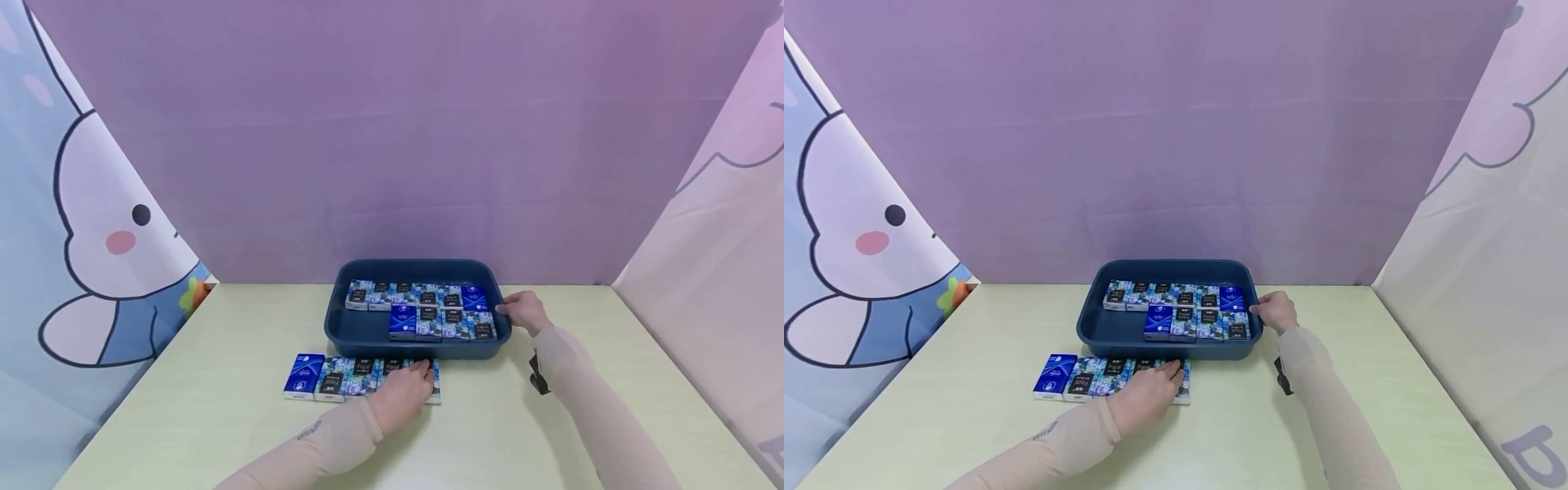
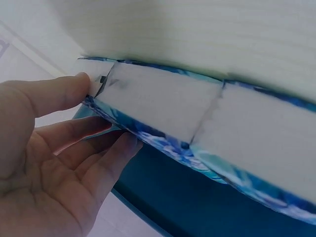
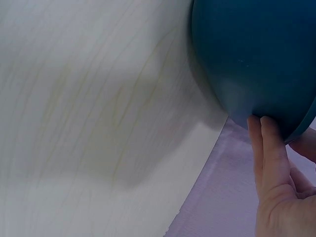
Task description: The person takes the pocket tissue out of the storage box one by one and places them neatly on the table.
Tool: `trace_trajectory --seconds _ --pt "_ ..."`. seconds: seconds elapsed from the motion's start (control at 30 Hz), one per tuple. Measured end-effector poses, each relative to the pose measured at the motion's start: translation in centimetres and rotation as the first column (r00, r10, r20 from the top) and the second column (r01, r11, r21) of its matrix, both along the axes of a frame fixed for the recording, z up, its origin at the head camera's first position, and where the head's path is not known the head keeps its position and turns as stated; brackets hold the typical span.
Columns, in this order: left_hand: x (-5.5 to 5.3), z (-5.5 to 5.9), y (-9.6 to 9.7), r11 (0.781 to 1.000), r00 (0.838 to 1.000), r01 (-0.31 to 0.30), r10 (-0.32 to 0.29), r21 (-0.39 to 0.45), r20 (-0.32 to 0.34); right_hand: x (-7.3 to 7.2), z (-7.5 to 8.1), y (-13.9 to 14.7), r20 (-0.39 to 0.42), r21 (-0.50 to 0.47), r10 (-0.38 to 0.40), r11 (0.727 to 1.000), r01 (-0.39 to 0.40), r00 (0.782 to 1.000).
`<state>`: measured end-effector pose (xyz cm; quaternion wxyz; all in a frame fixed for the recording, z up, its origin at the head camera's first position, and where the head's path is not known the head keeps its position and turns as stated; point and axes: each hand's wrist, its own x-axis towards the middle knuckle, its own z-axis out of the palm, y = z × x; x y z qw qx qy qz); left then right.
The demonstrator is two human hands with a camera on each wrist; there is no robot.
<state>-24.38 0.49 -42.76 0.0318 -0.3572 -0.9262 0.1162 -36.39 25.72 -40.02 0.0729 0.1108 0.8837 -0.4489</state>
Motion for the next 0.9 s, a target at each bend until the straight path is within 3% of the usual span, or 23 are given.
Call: trace_trajectory --seconds 0.23,0.47,0.6,0.73,0.9 --pt "0.0 0.0 -0.1 1.000 1.000 -0.006 0.006 0.024 0.002 0.0 0.0 0.0 -0.004 0.007 0.002 1.000 -0.002 1.000" --pt "0.4 0.4 -0.5 0.999 0.998 -0.003 0.001 0.037 0.055 0.0 0.0 0.1 0.003 0.011 0.003 1.000 -0.003 1.000" --pt "0.7 1.3 -1.1 0.997 0.994 0.005 -0.012 0.071 0.112 -0.1 0.0 0.0 0.008 0.013 -0.003 1.000 0.003 1.000" --pt "0.7 2.4 -2.3 0.987 0.987 0.000 -0.026 0.158 0.161 -0.1 0.0 0.0 0.006 -0.001 -0.003 1.000 0.003 1.000" --pt "0.1 4.3 -4.3 0.957 0.993 0.021 -0.054 0.290 0.107 -0.1 -0.1 0.1 0.000 -0.004 -0.004 1.000 0.004 1.000"
